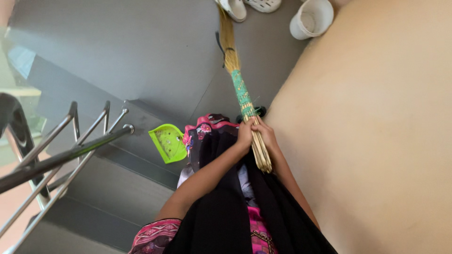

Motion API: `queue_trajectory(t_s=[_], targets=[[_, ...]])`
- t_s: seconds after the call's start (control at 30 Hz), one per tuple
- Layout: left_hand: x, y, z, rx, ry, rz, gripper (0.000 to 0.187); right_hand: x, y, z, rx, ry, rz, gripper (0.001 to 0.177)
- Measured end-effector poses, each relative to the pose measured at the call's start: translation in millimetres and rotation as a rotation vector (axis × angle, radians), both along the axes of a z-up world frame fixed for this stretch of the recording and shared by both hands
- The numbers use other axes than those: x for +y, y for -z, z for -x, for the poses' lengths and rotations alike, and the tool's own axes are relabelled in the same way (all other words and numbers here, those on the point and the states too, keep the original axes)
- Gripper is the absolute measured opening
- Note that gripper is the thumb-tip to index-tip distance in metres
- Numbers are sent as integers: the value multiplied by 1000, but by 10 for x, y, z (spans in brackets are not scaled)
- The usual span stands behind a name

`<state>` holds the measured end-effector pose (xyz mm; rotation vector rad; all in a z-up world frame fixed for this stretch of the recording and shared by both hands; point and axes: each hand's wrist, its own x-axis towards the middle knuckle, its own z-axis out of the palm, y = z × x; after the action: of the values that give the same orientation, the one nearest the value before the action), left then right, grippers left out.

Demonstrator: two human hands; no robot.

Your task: The person sweeps the floor near a staircase and a collection of shoes using a broom and then moves a dustpan.

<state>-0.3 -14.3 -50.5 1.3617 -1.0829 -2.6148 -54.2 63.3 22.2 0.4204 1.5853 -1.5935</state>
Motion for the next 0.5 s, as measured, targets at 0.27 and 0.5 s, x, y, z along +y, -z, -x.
queue_trajectory(t_s=[0.27, 0.5], targets=[[-319, 182, -286, -134, -213, -132, 37, -412, 356, -99, -214, -157, 28, 69], [-138, 39, -116, 17, -191, 108, 37, -149, 208, 3, -90, -120, 184, 71]])
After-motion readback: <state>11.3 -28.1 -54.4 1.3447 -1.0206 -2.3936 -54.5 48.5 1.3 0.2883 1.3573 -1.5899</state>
